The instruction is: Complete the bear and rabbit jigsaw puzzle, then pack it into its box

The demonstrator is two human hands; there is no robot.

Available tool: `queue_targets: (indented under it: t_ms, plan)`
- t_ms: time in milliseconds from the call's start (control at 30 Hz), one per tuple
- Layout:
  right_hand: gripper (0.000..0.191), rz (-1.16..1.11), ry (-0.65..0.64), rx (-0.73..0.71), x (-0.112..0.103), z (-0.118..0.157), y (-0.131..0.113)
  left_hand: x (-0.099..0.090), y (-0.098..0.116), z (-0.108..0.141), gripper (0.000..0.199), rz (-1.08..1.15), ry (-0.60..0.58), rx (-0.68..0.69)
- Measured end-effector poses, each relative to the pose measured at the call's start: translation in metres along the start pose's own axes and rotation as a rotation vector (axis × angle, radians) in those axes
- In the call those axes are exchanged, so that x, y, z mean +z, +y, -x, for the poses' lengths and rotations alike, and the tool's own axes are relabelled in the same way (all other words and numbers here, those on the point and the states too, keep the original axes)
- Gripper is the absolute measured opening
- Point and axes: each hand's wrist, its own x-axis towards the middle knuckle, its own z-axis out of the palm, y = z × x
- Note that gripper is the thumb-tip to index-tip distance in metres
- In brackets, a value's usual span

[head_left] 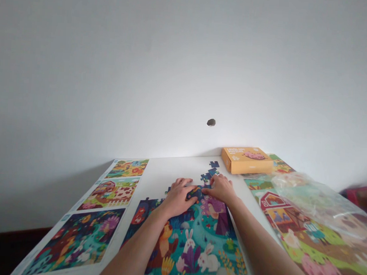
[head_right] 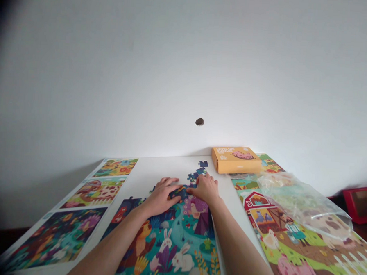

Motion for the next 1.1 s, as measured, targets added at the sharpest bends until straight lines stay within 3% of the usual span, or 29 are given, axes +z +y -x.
queue_targets:
  t_ms: [733, 900, 1100]
  plan:
    - [0.058, -0.013, 0.003, 0.058, -0.002, 0.006, -0.011, -0.002, 0.003, 0.001, 0.037, -0.004, -0.023, 0.023]
    - [0.035, -0.030, 0.072, 0.091, -0.004, 0.004, -0.008, -0.002, 0.003, 0.001, 0.037, 0.006, -0.012, 0.023]
    - [0.038, 0.022, 0.066, 0.135, -0.009, 0.004, -0.005, -0.004, 0.004, 0.001, 0.036, -0.008, -0.024, 0.023]
